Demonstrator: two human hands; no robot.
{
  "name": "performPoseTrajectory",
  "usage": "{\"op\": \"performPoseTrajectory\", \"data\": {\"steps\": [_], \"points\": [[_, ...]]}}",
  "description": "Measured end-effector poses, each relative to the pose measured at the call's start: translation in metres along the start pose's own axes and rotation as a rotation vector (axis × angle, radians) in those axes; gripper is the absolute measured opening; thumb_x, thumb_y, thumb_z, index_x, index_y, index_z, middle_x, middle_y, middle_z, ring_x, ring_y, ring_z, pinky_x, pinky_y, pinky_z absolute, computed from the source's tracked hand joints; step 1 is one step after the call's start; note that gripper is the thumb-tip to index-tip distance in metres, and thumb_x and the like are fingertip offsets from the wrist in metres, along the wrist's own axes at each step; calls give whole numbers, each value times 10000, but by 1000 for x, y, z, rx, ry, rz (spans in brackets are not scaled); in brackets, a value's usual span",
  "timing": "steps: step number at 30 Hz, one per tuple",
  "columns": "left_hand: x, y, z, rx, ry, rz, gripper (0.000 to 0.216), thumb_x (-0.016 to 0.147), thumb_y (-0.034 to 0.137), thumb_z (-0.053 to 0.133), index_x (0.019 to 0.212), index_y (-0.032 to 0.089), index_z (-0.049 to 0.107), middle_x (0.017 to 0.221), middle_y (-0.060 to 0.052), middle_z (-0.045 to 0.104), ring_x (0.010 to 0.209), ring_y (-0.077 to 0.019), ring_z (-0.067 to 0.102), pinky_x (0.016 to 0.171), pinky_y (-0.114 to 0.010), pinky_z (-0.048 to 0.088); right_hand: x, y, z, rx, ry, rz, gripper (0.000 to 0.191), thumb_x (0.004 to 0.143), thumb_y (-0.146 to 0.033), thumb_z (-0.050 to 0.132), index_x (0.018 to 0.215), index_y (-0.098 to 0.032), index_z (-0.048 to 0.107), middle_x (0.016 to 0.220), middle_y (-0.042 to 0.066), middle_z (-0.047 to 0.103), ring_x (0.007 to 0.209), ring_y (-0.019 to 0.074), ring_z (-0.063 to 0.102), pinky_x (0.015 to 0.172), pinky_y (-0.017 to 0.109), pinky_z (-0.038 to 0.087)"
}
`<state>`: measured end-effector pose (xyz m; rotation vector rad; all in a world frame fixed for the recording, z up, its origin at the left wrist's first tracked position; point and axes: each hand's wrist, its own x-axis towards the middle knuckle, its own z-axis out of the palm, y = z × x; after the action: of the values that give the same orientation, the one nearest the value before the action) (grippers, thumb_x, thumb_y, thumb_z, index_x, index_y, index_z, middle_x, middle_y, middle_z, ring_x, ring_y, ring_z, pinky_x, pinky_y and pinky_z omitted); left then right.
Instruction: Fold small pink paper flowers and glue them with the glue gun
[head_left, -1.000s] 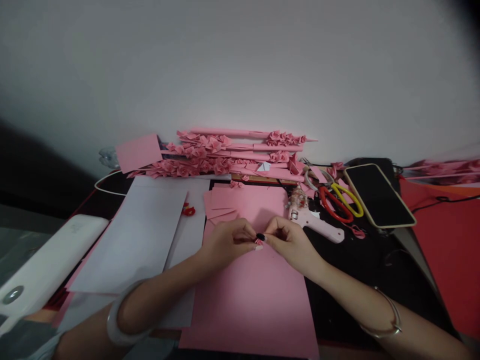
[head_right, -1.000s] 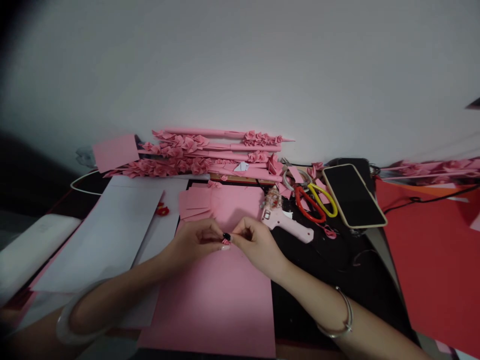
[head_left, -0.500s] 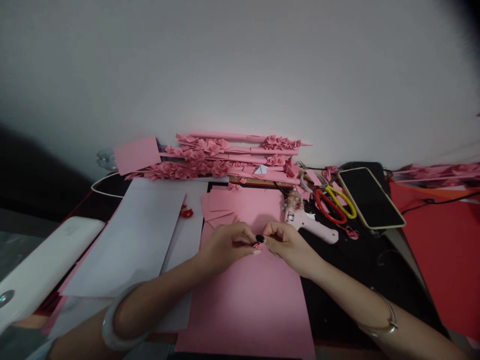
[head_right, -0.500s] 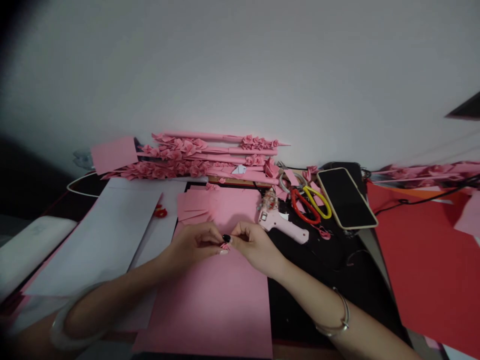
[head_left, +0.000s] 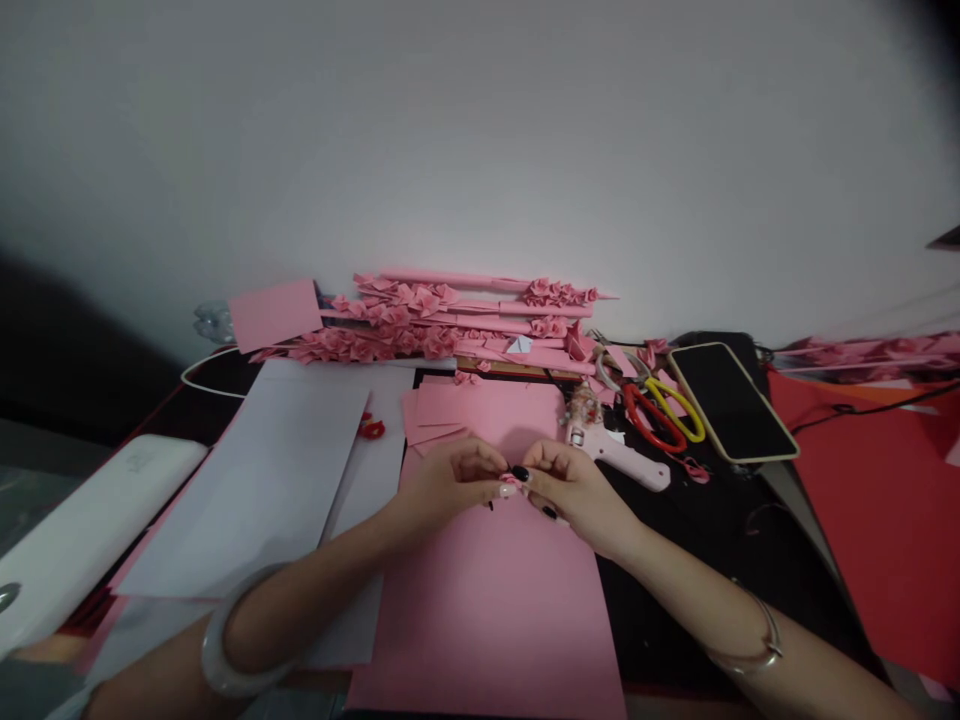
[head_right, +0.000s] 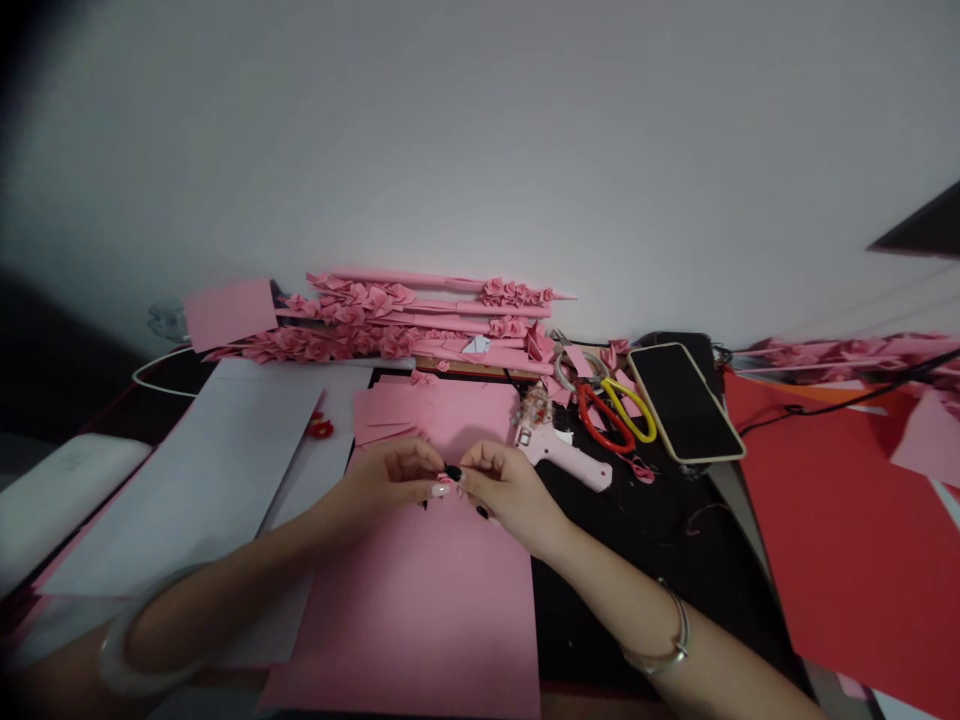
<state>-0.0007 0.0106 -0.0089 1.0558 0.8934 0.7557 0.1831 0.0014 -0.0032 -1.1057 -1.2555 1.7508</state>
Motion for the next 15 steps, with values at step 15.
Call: {"op": "performPoseTrajectory", "data": {"steps": [15], "points": [[-4,-3,2,199,2,135,205,638,151,696,774,166,543,744,3,618,721,-140,618,671,-255,484,-4,8,11,-242,128,-217,139,737,-253,688,773,-177,577,677,-24,513,592,114,448,547,246,345]]}}
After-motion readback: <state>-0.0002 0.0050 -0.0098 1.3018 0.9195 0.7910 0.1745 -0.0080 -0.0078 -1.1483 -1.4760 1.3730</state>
